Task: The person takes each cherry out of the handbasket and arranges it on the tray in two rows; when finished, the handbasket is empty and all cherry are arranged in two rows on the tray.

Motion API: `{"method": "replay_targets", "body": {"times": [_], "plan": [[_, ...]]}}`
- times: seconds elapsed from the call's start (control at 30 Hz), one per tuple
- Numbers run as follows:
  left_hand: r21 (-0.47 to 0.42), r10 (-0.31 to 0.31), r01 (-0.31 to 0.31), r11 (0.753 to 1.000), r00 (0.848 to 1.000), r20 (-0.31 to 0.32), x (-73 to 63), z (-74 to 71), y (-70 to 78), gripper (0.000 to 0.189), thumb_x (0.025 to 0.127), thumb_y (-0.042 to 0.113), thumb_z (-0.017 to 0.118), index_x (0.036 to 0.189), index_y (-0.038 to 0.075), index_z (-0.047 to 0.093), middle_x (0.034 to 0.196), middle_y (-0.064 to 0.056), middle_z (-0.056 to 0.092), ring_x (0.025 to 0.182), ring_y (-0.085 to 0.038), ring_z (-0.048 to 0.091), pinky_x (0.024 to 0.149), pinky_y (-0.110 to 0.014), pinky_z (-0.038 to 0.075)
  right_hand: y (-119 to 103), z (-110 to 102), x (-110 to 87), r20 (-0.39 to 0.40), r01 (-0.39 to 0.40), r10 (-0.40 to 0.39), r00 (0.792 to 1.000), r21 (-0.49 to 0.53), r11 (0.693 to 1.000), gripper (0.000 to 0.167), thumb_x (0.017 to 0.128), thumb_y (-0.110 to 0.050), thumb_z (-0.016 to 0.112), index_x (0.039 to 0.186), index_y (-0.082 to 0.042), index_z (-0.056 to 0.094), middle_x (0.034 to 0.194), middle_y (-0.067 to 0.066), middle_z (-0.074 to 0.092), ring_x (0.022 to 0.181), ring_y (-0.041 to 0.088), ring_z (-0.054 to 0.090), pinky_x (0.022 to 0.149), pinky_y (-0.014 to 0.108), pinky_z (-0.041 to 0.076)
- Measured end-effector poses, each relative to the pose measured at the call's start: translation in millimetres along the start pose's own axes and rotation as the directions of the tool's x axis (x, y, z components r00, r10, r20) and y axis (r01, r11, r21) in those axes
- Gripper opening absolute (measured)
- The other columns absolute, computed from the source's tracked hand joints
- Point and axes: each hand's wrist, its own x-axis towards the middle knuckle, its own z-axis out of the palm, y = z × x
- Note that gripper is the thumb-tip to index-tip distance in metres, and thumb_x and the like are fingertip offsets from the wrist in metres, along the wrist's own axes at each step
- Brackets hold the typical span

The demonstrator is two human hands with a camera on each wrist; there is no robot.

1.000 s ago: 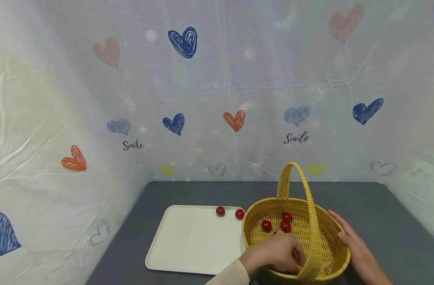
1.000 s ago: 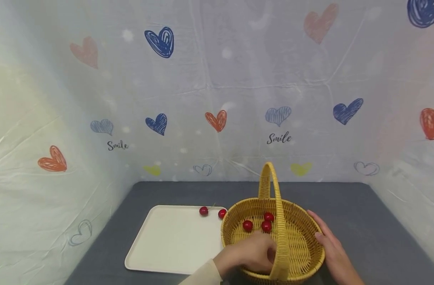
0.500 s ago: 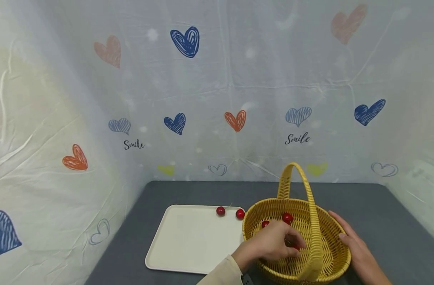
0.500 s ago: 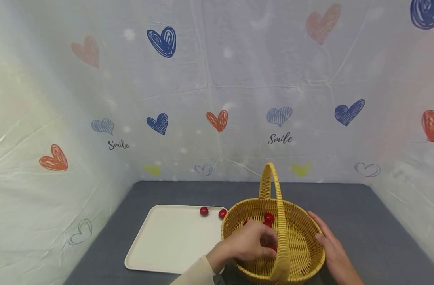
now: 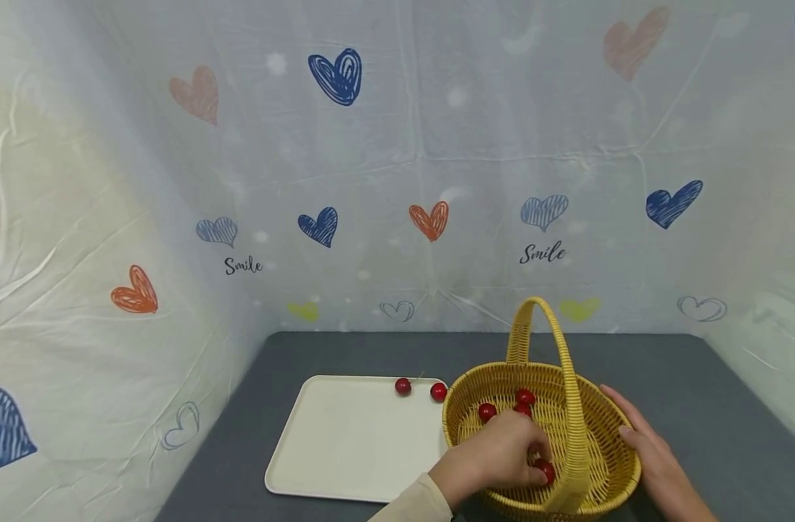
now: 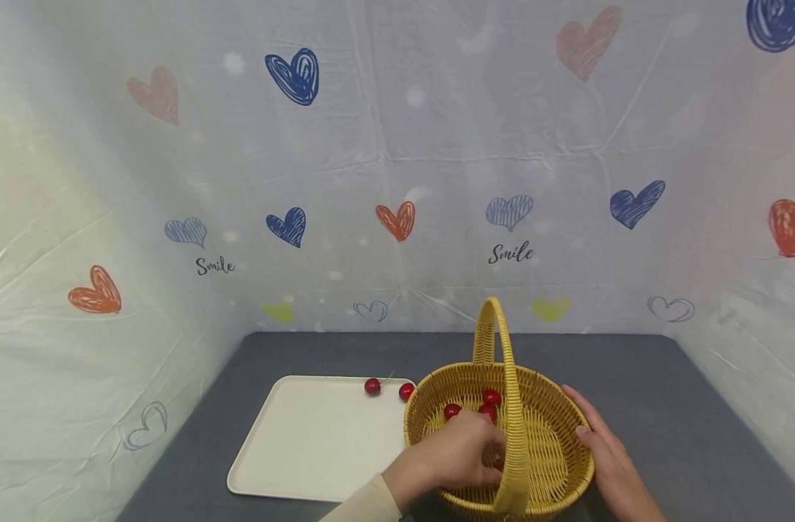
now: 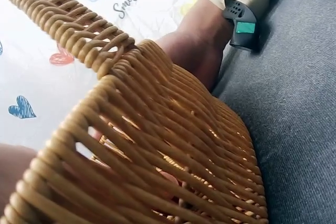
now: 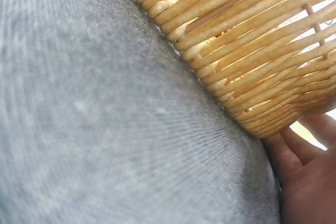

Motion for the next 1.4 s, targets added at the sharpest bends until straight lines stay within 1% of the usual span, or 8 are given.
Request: {"method": "replay_targets", "body": {"times": [0.33, 0.57, 0.67, 0.93, 1.0, 1.1, 1.3, 1.4], "plan": [[-0.044, -0.025, 0.028, 0.999, 0.997, 0.073, 0.0, 2.2, 3.4, 0.017, 0.096, 0.022, 0.086, 0.113, 0.026, 0.086, 0.094, 0.019, 0.078, 0.076, 0.017, 0.058, 0.071, 0.0, 0.045, 2, 1, 0.6, -0.011, 0.016, -0.016, 1.0, -0.008, 1.0, 0.059, 0.122, -0.029, 0.022, 0.178, -0.014, 0.009, 0.175, 0.032, 0.017, 0.117, -0.024, 0.045, 0.084, 0.023, 0.059], [-0.029, -0.033, 0.035, 0.999, 0.998, 0.057, 0.2, 3.8, 6.3, 0.009, 0.096, 0.03, 0.089, 0.104, 0.028, 0.087, 0.086, 0.023, 0.076, 0.071, 0.019, 0.053, 0.068, 0.0, 0.043, 9, 1, -0.2, -0.019, 0.066, -0.066, 0.998, 0.027, 0.997, 0.057, 0.123, -0.029, 0.024, 0.178, -0.017, 0.014, 0.155, -0.024, 0.033, 0.121, -0.02, 0.049, 0.085, 0.023, 0.059], [-0.022, -0.002, 0.003, 1.0, 0.999, 0.041, -0.2, 2.1, 5.1, 0.01, 0.095, 0.024, 0.088, 0.104, 0.027, 0.087, 0.086, 0.022, 0.076, 0.072, 0.017, 0.054, 0.069, 0.0, 0.042, 10, 1, -0.3, -0.019, 0.074, -0.073, 0.997, 0.032, 0.997, 0.057, 0.123, -0.029, 0.024, 0.178, -0.017, 0.014, 0.15, -0.031, 0.032, 0.121, -0.019, 0.05, 0.084, 0.023, 0.059], [-0.196, 0.018, -0.031, 0.98, 0.998, -0.066, -3.6, -6.2, -2.0, 0.025, 0.099, 0.009, 0.079, 0.12, 0.022, 0.085, 0.107, 0.014, 0.078, 0.091, 0.013, 0.063, 0.078, 0.001, 0.047, 3, 1, -1.1, -0.017, 0.026, -0.027, 0.999, -0.032, 0.999, 0.058, 0.123, -0.031, 0.022, 0.178, -0.016, 0.011, 0.174, 0.02, 0.025, 0.119, -0.025, 0.044, 0.085, 0.021, 0.058], [-0.323, -0.044, 0.015, 0.946, 0.996, -0.082, -7.0, -9.5, -1.6, 0.027, 0.101, 0.008, 0.078, 0.125, 0.02, 0.083, 0.113, 0.012, 0.077, 0.095, 0.013, 0.066, 0.079, -0.001, 0.051, 2, 1, -0.8, -0.014, 0.022, -0.022, 1.0, -0.046, 0.999, 0.058, 0.123, -0.03, 0.021, 0.178, -0.015, 0.011, 0.175, 0.03, 0.02, 0.118, -0.027, 0.041, 0.086, 0.02, 0.057], [-0.551, -0.137, 0.064, 0.832, 0.986, -0.091, -12.7, -16.0, -0.6, 0.029, 0.101, 0.004, 0.077, 0.127, 0.016, 0.08, 0.119, 0.009, 0.077, 0.099, 0.01, 0.072, 0.081, -0.007, 0.057, 1, 2, 0.5, -0.013, 0.018, -0.019, 1.0, -0.039, 0.999, 0.058, 0.123, -0.03, 0.022, 0.178, -0.013, 0.011, 0.175, 0.032, 0.02, 0.117, -0.027, 0.042, 0.086, 0.02, 0.058], [-0.778, -0.145, -0.016, 0.628, 0.98, -0.137, -25.9, -26.0, -9.0, 0.025, 0.1, 0.0, 0.075, 0.123, 0.008, 0.078, 0.12, 0.002, 0.078, 0.101, 0.007, 0.073, 0.086, -0.019, 0.064, 5, 3, 0.4, -0.005, 0.021, -0.021, 1.0, 0.05, 0.999, 0.06, 0.123, -0.036, 0.024, 0.178, -0.016, 0.011, 0.159, -0.012, 0.034, 0.118, -0.019, 0.053, 0.084, 0.026, 0.062], [-0.841, -0.128, -0.066, 0.537, 0.979, -0.159, -35.4, -30.7, -17.4, 0.026, 0.098, 0.003, 0.076, 0.124, 0.004, 0.077, 0.121, 0.001, 0.077, 0.105, 0.003, 0.074, 0.091, -0.025, 0.065, 6, 2, -0.3, 0.002, 0.015, -0.015, 1.0, 0.066, 0.998, 0.061, 0.123, -0.037, 0.024, 0.178, -0.017, 0.01, 0.156, -0.016, 0.033, 0.117, -0.016, 0.057, 0.083, 0.028, 0.063]]}}
